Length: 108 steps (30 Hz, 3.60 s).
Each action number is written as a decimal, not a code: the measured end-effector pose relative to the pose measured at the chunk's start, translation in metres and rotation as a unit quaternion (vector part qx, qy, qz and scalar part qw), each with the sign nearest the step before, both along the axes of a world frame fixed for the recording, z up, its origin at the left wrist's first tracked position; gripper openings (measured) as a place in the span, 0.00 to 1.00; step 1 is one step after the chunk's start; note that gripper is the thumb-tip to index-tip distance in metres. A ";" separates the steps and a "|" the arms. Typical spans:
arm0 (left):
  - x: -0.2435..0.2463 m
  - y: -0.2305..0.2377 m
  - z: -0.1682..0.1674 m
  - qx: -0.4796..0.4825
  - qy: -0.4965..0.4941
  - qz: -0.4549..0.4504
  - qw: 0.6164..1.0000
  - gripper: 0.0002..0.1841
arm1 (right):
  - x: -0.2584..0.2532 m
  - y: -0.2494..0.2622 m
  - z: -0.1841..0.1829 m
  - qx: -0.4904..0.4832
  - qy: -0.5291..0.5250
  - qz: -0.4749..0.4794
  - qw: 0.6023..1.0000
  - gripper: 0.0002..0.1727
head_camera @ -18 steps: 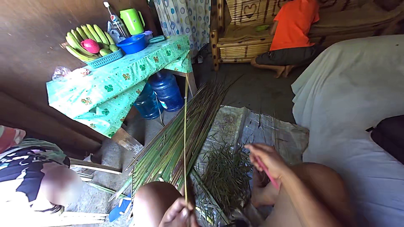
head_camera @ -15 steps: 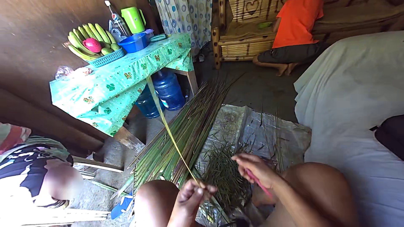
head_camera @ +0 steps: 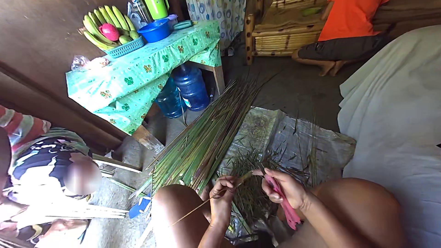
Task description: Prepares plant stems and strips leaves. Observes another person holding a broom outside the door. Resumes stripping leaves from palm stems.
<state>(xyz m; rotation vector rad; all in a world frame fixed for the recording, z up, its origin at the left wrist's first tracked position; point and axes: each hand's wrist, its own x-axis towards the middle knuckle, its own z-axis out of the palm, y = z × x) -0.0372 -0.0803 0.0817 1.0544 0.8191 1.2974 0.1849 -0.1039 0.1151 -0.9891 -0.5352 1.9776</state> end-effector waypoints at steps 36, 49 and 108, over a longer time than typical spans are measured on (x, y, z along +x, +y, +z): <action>-0.025 -0.052 0.028 -0.079 0.294 -0.114 0.946 0.14 | -0.028 0.008 -0.007 0.214 -0.609 0.052 0.762 0.23; -0.042 -0.063 0.027 -0.097 0.305 -0.109 0.941 0.15 | -0.023 0.021 -0.015 0.225 -0.695 0.061 0.680 0.27; -0.035 -0.062 0.031 -0.105 0.317 -0.109 0.936 0.14 | -0.018 0.033 -0.027 0.175 -0.601 0.006 0.780 0.24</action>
